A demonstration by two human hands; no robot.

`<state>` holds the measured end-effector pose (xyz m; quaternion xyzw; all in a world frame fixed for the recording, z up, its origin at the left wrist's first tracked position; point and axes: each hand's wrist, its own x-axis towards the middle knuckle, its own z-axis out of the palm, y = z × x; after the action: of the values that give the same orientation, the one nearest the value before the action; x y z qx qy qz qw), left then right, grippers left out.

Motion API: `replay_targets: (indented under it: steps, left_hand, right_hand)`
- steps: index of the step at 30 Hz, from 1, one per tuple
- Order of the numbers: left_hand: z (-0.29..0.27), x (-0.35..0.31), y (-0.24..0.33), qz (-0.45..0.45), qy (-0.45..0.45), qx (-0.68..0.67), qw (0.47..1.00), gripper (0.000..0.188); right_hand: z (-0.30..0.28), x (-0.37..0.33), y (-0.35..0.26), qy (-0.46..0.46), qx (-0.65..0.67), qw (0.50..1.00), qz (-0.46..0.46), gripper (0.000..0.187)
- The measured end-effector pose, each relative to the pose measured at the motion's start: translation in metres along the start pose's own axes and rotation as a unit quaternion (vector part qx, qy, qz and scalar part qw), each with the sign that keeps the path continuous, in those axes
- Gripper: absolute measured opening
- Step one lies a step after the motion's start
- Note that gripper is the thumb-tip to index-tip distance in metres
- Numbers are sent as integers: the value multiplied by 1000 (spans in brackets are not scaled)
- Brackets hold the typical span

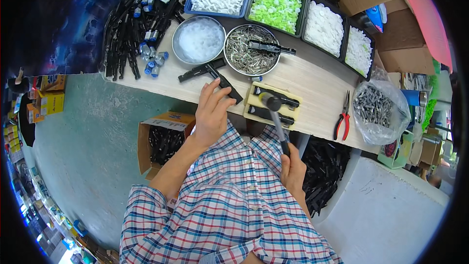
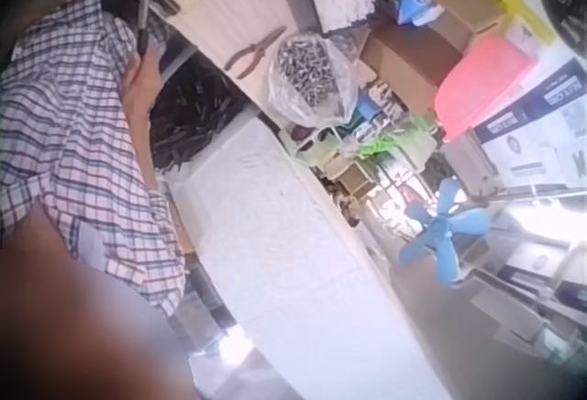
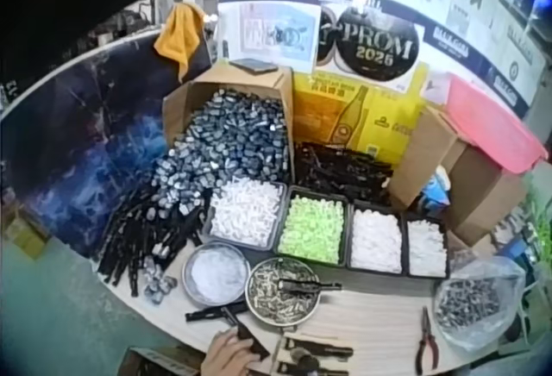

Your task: Assembling small plastic parts into a frame using a hammer and pliers at a workbench.

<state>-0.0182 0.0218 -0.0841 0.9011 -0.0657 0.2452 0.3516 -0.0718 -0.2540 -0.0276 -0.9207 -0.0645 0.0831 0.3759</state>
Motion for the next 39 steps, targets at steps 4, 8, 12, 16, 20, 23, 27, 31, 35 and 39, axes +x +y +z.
replay_targets:
  steps: [4, 8, 12, 16, 20, 23, 27, 31, 35, 39]
  left_hand:
    - [4, 0, 5, 7, -1, -9, 1000, 26]
    - [3, 4, 8, 7, -3, -19, 1000, 26]
    - [2, 9, 9, 6, -6, -22, 1000, 27]
    - [3, 11, 9, 10, -11, -26, 1000, 27]
    - [4, 12, 7, 17, -10, -26, 999, 27]
    - [4, 14, 9, 16, -2, -30, 999, 26]
    - [4, 18, 14, 23, -10, -27, 999, 27]
    - [6, 20, 17, 21, -3, -44, 999, 27]
    - [4, 26, 20, 19, 6, -54, 998, 27]
    - [4, 31, 24, 18, 16, -72, 997, 27]
  right_hand:
    - [3, 25, -15, -17, -43, 994, 99, 27]
    - [-9, 32, -16, -33, 1, 993, 117, 28]
    - [-8, 42, 15, 160, -39, 986, 26, 33]
    - [-17, 60, 32, 221, -118, 967, 40, 35]
    - [-33, 70, 55, 223, -223, 947, 68, 39]
    - [-63, 86, 89, 287, -303, 908, 38, 45]
    - [-59, 93, 114, 292, -369, 882, 41, 52]
    - [-66, 98, 112, 242, -393, 887, 1, 51]
    - [-71, 90, 106, 273, -243, 930, -36, 42]
    - [-51, 49, 37, 198, 28, 977, 68, 24]
